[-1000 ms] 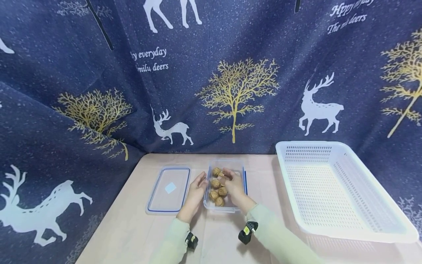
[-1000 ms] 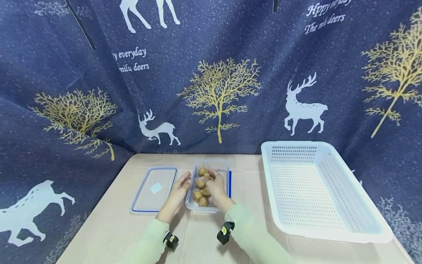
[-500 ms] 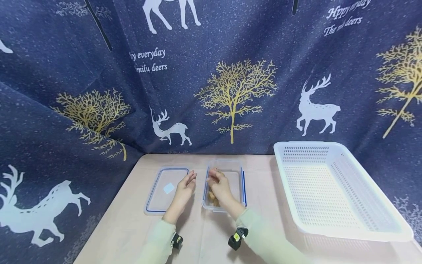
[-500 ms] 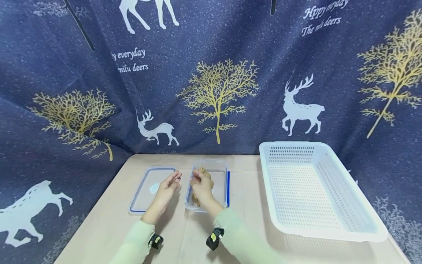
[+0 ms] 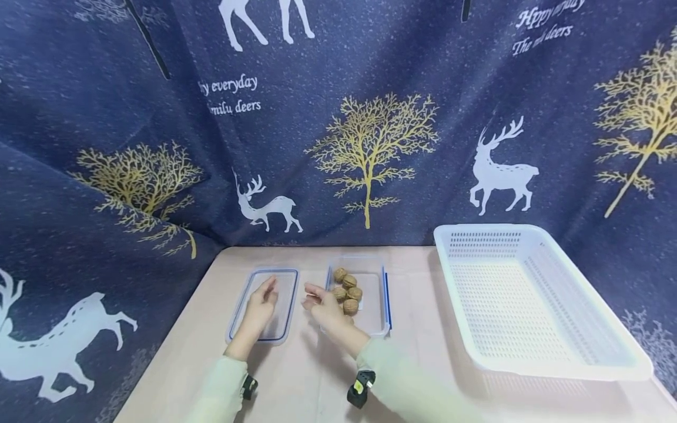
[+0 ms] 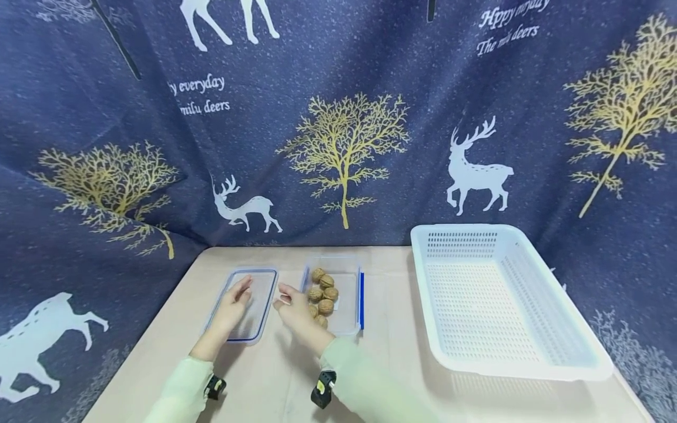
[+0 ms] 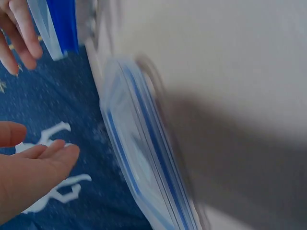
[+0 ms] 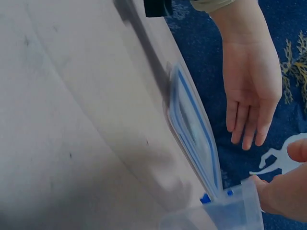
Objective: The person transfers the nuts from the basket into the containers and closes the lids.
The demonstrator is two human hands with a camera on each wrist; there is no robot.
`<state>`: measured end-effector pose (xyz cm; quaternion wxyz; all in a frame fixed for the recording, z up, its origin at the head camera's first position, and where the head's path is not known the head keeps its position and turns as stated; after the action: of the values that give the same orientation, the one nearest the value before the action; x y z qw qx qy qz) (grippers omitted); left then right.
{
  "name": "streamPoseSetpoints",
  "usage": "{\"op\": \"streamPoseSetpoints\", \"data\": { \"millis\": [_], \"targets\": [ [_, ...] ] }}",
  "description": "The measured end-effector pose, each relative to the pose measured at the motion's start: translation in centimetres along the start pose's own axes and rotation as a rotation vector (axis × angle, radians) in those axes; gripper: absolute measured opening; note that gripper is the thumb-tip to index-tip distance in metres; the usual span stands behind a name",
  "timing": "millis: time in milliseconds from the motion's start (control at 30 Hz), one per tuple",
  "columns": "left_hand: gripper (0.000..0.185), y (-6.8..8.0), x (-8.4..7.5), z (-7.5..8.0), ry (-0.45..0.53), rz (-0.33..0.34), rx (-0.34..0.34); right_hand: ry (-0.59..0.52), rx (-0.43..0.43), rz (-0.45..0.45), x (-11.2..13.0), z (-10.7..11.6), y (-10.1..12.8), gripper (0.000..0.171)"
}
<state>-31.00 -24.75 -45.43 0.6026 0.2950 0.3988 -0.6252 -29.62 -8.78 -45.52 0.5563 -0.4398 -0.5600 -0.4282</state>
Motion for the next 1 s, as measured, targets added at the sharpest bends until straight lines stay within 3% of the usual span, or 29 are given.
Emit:
{"op": "streamPoseSetpoints", "data": {
  "millis": [267,567,800,1000],
  "targets": [
    [0.055,-0.4,3.2,2.6,-0.173,0.126,0.023,-0.022,0.1,-0.123,-1.6,-3.2,0.2,0.061],
    [0.06,-0.8,5.3,3.9,-0.266,0.198,-0.063,0.003,0.086,-0.239,-4.6,-4.5,0.8,0.072],
    [0.065,-0.5,7.0,3.9,-0.311,0.313,-0.038,-0.017,0.133,-0.185,-5.2,-5.5,1.4,0.078],
    [0.064,-0.3,7.2,3.6,-0.346,0.351,-0.011,-0.052,0.203,-0.203,-5.6,-6.1,2.0,0.083]
  ]
}}
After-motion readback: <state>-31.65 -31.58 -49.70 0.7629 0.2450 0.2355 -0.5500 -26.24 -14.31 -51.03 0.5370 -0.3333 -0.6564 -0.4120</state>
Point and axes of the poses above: each hand's wrist, its own y-axis away from the middle knuckle, its own z-axis out of the back of the hand, x = y × z, the point moved 9 cm from there along -y, towards the middle knuckle, and after that the axes turned 2 degrees about -z, right-handed, at the moved point
